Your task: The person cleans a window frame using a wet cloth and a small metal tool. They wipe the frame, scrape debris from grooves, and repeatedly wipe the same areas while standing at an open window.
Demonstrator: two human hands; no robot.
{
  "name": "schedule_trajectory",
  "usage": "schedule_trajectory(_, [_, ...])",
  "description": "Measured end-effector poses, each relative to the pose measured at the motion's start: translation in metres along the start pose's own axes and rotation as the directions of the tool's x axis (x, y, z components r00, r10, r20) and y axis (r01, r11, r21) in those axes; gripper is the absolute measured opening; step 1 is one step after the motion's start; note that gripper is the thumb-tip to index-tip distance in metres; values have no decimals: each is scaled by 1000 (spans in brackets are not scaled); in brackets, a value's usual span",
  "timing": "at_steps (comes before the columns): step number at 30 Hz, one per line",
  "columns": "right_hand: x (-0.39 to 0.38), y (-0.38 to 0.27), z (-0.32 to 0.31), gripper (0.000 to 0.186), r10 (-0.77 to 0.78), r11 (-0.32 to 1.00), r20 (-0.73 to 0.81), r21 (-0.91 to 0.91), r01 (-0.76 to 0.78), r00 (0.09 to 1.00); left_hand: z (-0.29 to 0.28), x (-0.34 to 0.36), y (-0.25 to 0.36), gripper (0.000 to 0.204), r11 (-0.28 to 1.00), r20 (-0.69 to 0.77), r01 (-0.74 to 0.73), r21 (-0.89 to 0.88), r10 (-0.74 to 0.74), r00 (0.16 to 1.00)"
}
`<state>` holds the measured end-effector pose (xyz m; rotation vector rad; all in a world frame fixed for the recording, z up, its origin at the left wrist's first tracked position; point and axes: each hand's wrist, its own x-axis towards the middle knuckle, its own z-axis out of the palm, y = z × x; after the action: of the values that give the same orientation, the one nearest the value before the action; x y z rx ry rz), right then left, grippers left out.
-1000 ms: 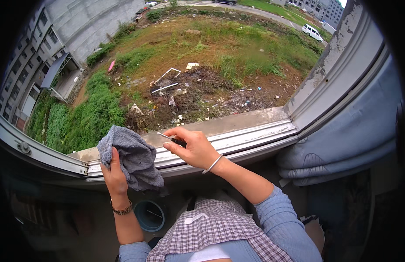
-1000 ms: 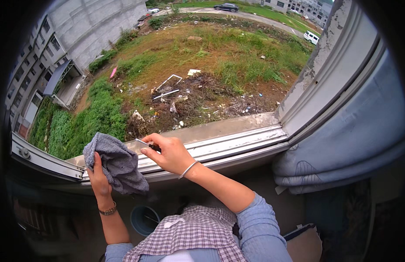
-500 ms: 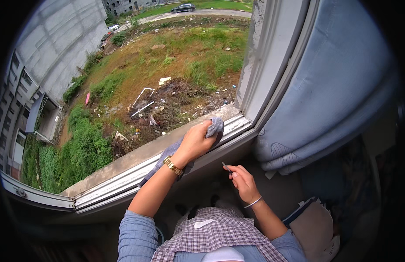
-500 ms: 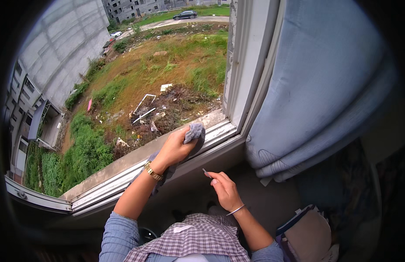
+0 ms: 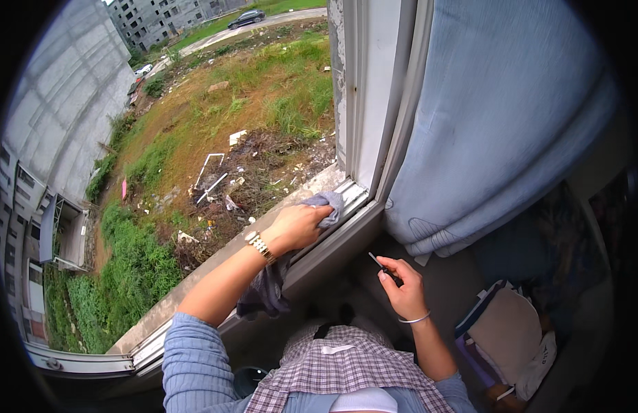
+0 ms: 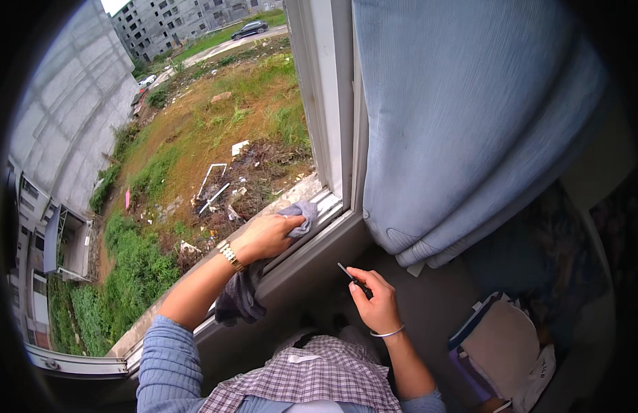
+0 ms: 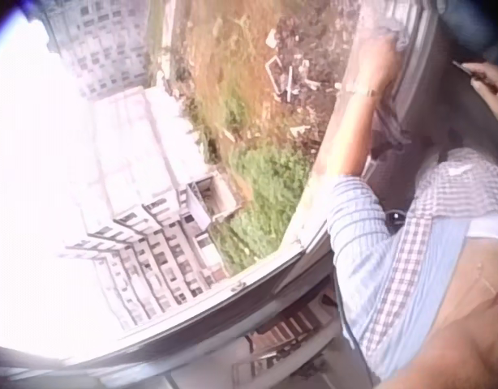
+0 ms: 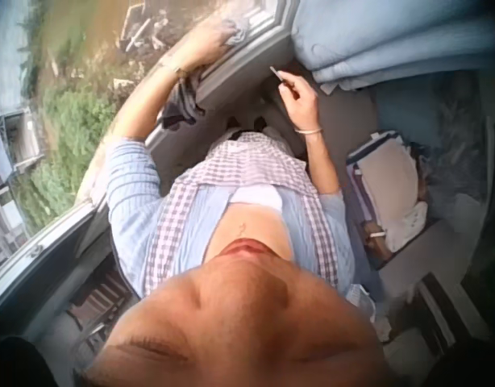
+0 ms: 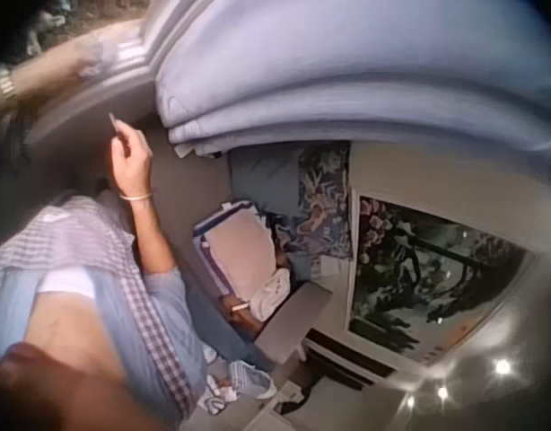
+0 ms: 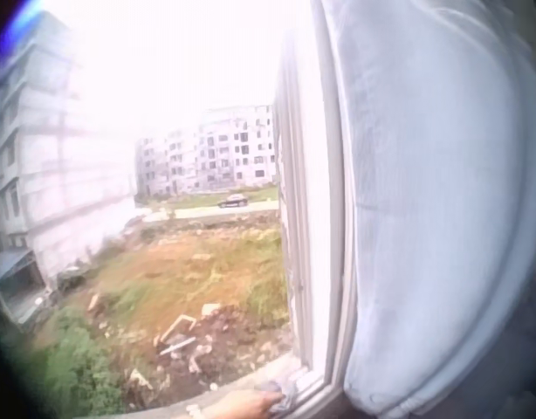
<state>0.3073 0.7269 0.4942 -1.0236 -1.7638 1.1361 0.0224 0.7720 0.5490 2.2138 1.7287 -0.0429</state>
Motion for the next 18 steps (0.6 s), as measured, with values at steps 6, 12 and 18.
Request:
schedule_trajectory(6, [-15,21,11,27,114,989,-102,101,-104,988,17,-3,-22,39,985,-150,-160,-62,150,977])
schedule_trajectory(12, [9,4,44,27,79,987,-67,148,-68,995,3,58,5,42,976,-113,-112,-188,91,989])
schedule_trajectory(18, [14,-6,35,27,56,997,-105,60,-50,993,4,2,-23,38,966,-166,-126,-227,89,982])
